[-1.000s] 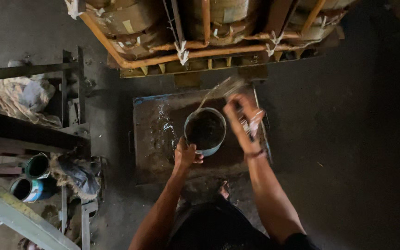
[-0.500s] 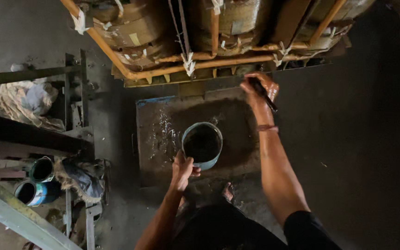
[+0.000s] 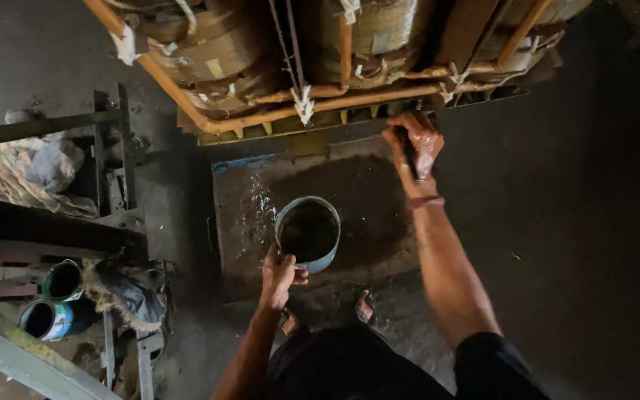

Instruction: The person uses a paintbrush to apply dark liquid from a bucket onto a wooden structure. They repeatedly dip the brush into the bucket and paint the wooden frame and attached cylindrical objects.

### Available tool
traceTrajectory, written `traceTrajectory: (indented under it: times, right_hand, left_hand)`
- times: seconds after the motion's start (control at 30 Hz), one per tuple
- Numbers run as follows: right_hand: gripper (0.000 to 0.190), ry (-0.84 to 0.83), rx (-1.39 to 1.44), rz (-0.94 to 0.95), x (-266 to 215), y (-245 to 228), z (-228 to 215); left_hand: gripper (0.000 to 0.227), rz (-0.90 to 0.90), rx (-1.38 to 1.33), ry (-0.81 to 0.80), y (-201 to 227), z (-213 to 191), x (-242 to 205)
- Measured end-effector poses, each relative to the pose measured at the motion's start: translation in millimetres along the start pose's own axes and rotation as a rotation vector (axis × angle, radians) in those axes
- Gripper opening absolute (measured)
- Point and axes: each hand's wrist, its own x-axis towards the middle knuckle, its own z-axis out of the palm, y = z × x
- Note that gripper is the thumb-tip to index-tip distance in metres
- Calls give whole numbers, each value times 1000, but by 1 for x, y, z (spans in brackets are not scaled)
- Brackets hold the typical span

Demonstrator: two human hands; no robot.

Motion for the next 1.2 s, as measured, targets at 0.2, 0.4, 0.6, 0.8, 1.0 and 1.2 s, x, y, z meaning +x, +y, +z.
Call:
traceTrajectory:
  times: [0.2,0.4,0.6,0.8,1.0,1.2]
  right_hand:
    - [17,-95,467,273,6,-4,4]
    - [19,82,418,339,1,31,36]
    - [17,411,1506,646,-19,89,104]
    - [21,171,2361,816,-16,186,85]
    - [15,446,1944,648,-26,166,112]
    - [21,537,1554,636,-17,117,145]
  left_hand:
    - [61,-57,18,23,6,-5,-11]
    - [63,-94,50,70,8,-17,-19]
    - [55,-85,42,70,0,-23,-29]
    - [59,-123,61,71,-2,-20,-39]
    - [54,-48,65,75,-19,-16,-36]
    - [56,-36,8,48,-34,-12,-23]
